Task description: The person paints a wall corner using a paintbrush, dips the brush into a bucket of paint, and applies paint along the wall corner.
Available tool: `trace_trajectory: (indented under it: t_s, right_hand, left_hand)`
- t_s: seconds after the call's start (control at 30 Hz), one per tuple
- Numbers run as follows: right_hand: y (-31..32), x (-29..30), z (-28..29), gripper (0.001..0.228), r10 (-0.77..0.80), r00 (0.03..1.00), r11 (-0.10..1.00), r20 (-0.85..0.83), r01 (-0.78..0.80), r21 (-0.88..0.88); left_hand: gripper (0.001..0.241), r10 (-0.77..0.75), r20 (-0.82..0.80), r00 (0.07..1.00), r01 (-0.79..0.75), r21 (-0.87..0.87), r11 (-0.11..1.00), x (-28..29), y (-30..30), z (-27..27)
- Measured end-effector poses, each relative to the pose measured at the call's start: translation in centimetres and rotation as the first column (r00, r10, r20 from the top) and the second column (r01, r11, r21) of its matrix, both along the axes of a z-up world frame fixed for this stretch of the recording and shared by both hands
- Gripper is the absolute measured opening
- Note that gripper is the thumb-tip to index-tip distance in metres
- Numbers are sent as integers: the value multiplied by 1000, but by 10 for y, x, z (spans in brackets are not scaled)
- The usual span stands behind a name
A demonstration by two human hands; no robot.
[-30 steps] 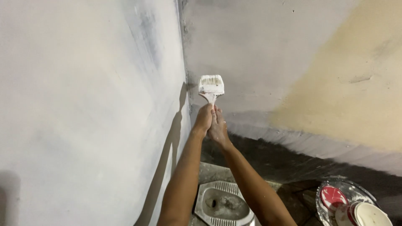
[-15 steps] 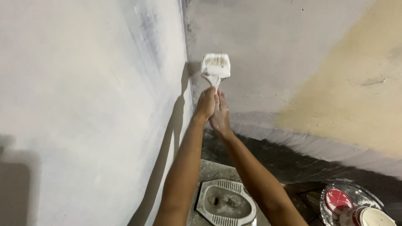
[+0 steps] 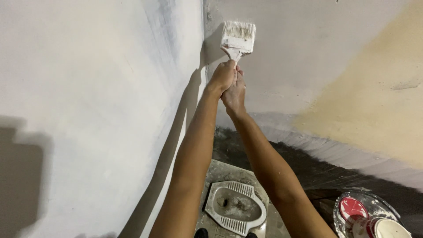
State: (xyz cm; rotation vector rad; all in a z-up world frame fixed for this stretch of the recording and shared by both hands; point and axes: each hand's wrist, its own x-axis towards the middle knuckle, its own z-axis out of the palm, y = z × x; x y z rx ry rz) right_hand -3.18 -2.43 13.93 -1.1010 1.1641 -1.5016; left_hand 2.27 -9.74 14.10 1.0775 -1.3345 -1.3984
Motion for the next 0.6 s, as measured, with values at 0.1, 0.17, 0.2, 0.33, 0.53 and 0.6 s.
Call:
trace_trajectory:
  t_s: [0.1, 0.17, 0.2, 0.33, 0.53, 0.6]
  right_hand:
    - [-8, -1, -25, 57, 9, 992, 999, 123, -2, -54]
    - [-17, -4, -46, 56, 8, 993, 996, 118, 3, -94]
    - [-21, -5, -58, 57, 14, 994, 991, 111, 1, -134]
    - [-8, -2, -53, 49, -4, 979, 999, 202, 13, -44]
    - [-10, -2, -98, 38, 66, 980, 994, 185, -48, -102]
    - [0, 0, -92, 38, 10, 995, 998, 103, -18, 68]
  left_hand:
    - [37, -4, -148, 989, 14, 68, 998, -2, -23, -39]
    - [38, -1, -117, 993, 9, 74, 997, -4, -19, -40]
    - [40, 8, -87, 996, -1, 79, 997, -4, -17, -42]
    - [38, 30, -138, 990, -9, 152, 988, -5, -18, -60]
    - [38, 29, -50, 998, -20, 180, 984, -4, -20, -97]
    - [38, 37, -30, 999, -30, 201, 979, -5, -24, -113]
